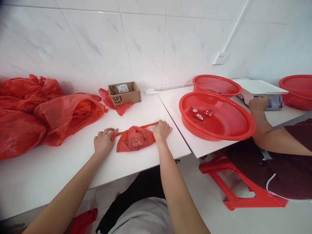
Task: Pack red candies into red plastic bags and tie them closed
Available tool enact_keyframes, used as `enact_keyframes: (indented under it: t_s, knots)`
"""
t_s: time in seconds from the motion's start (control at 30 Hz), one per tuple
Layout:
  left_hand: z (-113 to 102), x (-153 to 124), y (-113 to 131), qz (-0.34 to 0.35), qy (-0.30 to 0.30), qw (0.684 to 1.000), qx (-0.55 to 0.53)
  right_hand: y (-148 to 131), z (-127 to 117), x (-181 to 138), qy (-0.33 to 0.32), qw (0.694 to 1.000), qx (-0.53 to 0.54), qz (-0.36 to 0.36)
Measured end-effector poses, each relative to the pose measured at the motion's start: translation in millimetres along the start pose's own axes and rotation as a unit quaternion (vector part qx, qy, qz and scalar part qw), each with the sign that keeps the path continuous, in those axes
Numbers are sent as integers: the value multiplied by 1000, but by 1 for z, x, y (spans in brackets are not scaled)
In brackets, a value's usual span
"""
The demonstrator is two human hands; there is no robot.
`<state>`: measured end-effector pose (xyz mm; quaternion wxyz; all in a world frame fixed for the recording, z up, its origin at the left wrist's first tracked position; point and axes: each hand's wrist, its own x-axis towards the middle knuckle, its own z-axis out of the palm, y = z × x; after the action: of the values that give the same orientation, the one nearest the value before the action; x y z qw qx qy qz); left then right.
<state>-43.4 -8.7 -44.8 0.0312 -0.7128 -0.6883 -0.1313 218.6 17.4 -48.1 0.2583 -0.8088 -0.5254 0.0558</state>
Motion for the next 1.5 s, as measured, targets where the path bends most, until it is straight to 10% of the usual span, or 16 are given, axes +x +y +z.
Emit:
enact_keyframes:
  t_s: [0.9,1.03,1.3,1.5]
  knots:
    - [-39,4,-28,-103,-43,975,-190,9,-9,1,5,975,220,34]
    - [-54,20,5,-48,-15,981,-187,9,-10,2,-2,970,244,22]
    - [-36,45,78,63,-208,964,-155,17,-3,5,21,953,300,20]
    - [-113,35,31,5,-202,961,-188,15,-4,2,-20,944,327,-17]
